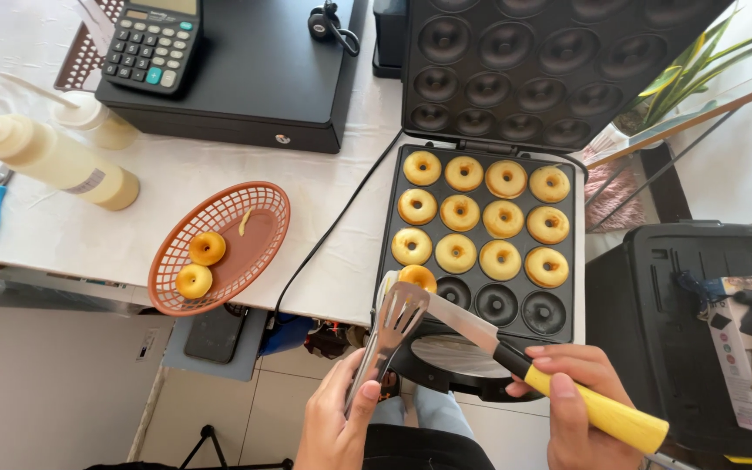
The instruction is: Making small donuts using a donut maker machine and transferring them to a basket.
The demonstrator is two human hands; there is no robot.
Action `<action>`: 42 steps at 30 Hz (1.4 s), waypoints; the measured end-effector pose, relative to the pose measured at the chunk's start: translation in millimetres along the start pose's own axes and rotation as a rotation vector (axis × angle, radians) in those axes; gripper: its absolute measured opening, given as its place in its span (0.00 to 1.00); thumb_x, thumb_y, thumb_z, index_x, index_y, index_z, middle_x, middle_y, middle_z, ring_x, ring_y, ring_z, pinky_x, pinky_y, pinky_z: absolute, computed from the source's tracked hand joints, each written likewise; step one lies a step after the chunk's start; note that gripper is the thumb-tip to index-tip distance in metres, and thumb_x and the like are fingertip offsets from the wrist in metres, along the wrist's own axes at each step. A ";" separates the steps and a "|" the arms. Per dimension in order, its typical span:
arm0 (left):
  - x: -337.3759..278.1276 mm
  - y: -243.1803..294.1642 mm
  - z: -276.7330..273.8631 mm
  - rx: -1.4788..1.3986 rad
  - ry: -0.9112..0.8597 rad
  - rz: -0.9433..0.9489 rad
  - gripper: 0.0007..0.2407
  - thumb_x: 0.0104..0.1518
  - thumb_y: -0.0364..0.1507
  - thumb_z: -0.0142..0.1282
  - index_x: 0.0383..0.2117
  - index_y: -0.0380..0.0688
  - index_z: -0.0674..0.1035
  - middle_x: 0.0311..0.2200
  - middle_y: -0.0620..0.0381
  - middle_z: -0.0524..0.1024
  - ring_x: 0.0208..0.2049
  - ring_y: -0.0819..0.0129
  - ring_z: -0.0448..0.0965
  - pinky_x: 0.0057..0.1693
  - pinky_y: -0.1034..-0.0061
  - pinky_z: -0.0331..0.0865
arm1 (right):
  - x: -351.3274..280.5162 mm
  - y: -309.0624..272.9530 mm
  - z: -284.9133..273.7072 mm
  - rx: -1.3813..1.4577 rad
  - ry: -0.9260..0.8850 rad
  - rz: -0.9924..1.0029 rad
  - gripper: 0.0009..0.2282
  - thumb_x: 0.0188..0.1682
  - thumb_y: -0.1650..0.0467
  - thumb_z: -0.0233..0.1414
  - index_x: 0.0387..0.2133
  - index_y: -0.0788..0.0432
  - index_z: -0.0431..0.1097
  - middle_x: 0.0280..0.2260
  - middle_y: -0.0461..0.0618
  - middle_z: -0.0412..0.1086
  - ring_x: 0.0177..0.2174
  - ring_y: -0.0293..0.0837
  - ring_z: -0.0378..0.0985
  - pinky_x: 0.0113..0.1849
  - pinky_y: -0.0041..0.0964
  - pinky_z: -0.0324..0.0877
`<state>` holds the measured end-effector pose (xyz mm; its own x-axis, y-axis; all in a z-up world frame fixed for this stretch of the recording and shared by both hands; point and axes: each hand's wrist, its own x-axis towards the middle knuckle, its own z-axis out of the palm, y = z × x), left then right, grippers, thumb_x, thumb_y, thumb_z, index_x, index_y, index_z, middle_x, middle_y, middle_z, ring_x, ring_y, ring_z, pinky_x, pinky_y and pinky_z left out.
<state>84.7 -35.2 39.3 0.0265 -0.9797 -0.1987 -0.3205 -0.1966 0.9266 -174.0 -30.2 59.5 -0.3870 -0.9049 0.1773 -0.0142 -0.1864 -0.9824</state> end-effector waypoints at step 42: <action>-27.9 6.4 61.9 -0.107 0.226 -0.161 0.27 0.58 0.49 0.51 0.54 0.39 0.78 0.36 0.53 0.81 0.33 0.70 0.78 0.40 0.76 0.70 | 19.2 72.6 -66.6 -0.247 -0.477 -0.526 0.15 0.41 0.77 0.61 0.42 0.60 0.71 0.44 0.55 0.76 0.48 0.52 0.81 0.51 0.42 0.77</action>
<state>23.3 -6.8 31.0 0.2830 -0.9171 -0.2808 -0.1938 -0.3414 0.9197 -243.9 -35.6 -12.4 0.1687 -0.7982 0.5782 -0.3155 -0.5995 -0.7356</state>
